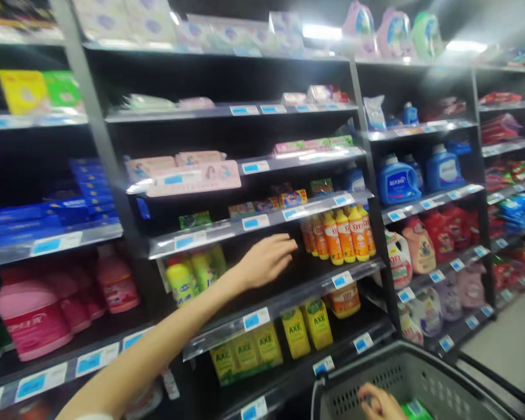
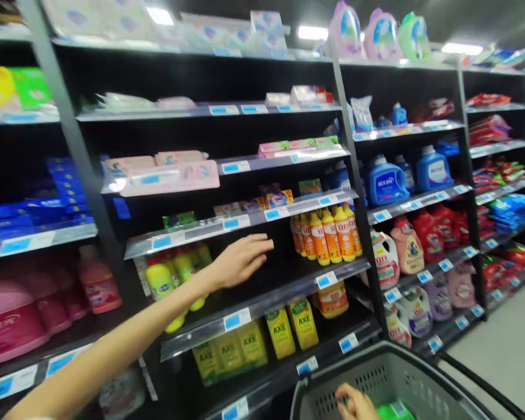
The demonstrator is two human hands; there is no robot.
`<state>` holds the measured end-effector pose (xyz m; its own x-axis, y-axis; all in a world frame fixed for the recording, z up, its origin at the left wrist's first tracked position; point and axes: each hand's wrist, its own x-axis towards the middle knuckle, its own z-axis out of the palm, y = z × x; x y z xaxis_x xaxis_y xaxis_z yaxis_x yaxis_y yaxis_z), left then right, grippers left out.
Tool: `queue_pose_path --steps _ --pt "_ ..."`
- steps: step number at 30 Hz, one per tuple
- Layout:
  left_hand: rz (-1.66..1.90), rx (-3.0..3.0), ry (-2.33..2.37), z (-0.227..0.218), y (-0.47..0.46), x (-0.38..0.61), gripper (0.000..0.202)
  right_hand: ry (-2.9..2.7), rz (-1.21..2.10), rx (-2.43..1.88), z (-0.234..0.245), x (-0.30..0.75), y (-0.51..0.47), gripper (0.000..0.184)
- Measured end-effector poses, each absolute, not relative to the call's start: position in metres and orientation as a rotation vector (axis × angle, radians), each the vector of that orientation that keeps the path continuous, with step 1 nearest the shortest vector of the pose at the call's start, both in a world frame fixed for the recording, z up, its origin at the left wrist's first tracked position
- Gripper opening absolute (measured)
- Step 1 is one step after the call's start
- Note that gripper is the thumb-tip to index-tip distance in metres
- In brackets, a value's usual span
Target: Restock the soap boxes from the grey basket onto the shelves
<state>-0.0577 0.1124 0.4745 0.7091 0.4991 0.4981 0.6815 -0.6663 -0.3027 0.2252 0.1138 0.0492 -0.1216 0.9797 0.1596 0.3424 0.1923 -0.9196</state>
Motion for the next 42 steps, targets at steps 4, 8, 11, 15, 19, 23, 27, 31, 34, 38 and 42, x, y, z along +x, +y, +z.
queue_pose_path --steps 4,8,11,15,19,23,27,31,34,38,42 --pt "0.061 -2.921 -0.736 0.299 0.080 -0.033 0.036 -1.879 0.746 -1.385 0.067 0.227 0.092 0.034" --pt "0.529 -3.166 -0.857 0.169 0.061 -0.022 0.036 -1.975 0.710 -1.295 0.096 0.244 0.086 0.033" --pt "0.642 -3.223 -1.042 0.122 0.068 -0.021 0.036 -1.857 0.633 -1.370 0.106 0.259 0.088 0.033" --pt "0.561 -3.302 -1.217 0.091 0.083 -0.013 0.036 -1.781 0.479 -1.554 0.110 0.270 0.092 0.028" --pt "0.563 -3.317 -1.335 0.057 0.081 0.011 0.032 -1.843 0.401 -1.629 0.112 0.267 0.090 0.027" --pt "0.540 -3.182 -1.520 0.025 0.074 0.031 0.029 -1.985 0.410 -1.717 0.110 0.267 0.089 0.027" --pt "0.267 -3.060 -1.759 0.012 0.074 0.033 0.035 -2.144 0.443 -1.795 0.089 0.274 0.108 0.035" --pt "-0.320 -2.898 -2.001 0.014 0.075 0.027 0.031 -2.277 0.625 -1.914 0.044 0.279 0.133 0.048" --pt "-0.735 -2.736 -2.195 0.015 0.076 0.024 0.025 -2.346 0.870 -2.138 0.009 0.284 0.138 0.067" --pt "-1.317 -2.535 -2.335 0.009 0.082 0.021 0.023 -2.354 1.039 -2.330 -0.028 0.291 0.137 0.091" --pt "-1.584 -2.465 -2.333 0.004 0.085 0.020 0.021 -2.262 1.055 -2.481 -0.059 0.284 0.131 0.088"
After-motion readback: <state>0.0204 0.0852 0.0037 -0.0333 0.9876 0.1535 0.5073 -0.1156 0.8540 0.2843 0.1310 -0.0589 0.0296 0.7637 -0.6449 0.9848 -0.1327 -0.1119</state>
